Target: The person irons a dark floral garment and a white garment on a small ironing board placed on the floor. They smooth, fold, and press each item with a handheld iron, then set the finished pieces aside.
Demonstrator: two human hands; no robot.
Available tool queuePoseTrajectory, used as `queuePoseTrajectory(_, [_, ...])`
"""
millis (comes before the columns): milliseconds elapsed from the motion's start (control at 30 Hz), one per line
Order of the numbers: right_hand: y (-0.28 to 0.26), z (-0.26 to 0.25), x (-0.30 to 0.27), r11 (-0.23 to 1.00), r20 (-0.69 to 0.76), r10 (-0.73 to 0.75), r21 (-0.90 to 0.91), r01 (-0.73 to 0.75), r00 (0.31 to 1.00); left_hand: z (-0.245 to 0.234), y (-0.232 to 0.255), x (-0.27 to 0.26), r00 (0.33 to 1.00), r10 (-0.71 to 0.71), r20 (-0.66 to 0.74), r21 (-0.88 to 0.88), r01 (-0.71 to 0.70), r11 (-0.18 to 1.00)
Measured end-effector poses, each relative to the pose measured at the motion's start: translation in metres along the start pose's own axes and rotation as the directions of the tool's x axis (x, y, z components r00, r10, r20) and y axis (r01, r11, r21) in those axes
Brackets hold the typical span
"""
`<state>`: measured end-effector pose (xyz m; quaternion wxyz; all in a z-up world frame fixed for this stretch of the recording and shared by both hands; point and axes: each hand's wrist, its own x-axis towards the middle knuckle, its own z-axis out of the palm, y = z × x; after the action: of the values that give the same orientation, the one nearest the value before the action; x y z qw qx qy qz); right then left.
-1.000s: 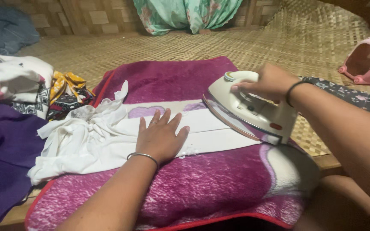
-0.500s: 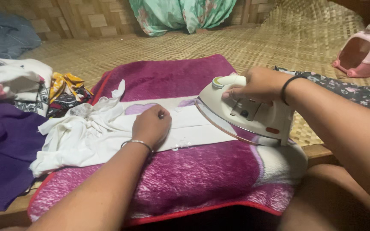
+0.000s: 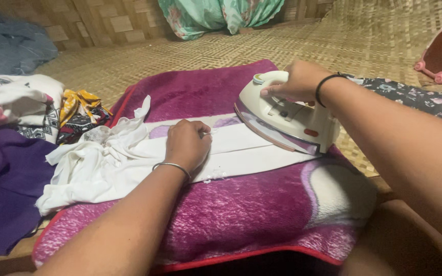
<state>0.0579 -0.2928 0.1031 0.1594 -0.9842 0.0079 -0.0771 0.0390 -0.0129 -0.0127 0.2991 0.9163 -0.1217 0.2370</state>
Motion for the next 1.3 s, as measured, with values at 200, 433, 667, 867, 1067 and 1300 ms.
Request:
queuePoseTrajectory(200, [0.002,-0.003,0.002,0.999,0.118,0.008,0.041,-0.013,0.993,-0.003,-0.004,0.002,0.992,0.035,0.122,-0.031,-0.031,0.999])
queuePoseTrajectory(433, [-0.006,-0.012,-0.037,0.999,0.167,-0.021,-0.038,0.027,0.986,-0.017,0.017,0.011,0.956,-0.067,0.285,0.191,0.011,0.981])
queuePoseTrajectory(667, [-0.008,-0.013,-0.053,1.0,0.139,-0.014,0.017,0.012,0.99,0.003,0.01,0.003,0.987,0.12,0.108,0.327,-0.149,0.933])
queuePoseTrajectory(867, [0.0,-0.004,-0.023,0.999,0.063,-0.032,0.011,0.032,0.997,0.013,-0.022,0.007,1.0,-0.005,-0.005,0.185,0.006,0.983])
queuePoseTrajectory(1067, [-0.002,0.0,0.005,0.999,0.079,0.031,0.011,-0.032,0.996,-0.008,-0.041,0.009,0.971,-0.24,-0.013,-0.105,0.237,0.966])
queuePoseTrajectory(1300, [-0.01,-0.01,-0.027,0.999,0.179,0.003,0.037,-0.01,0.984,-0.039,-0.036,-0.013,0.972,-0.233,-0.028,-0.008,0.233,0.972])
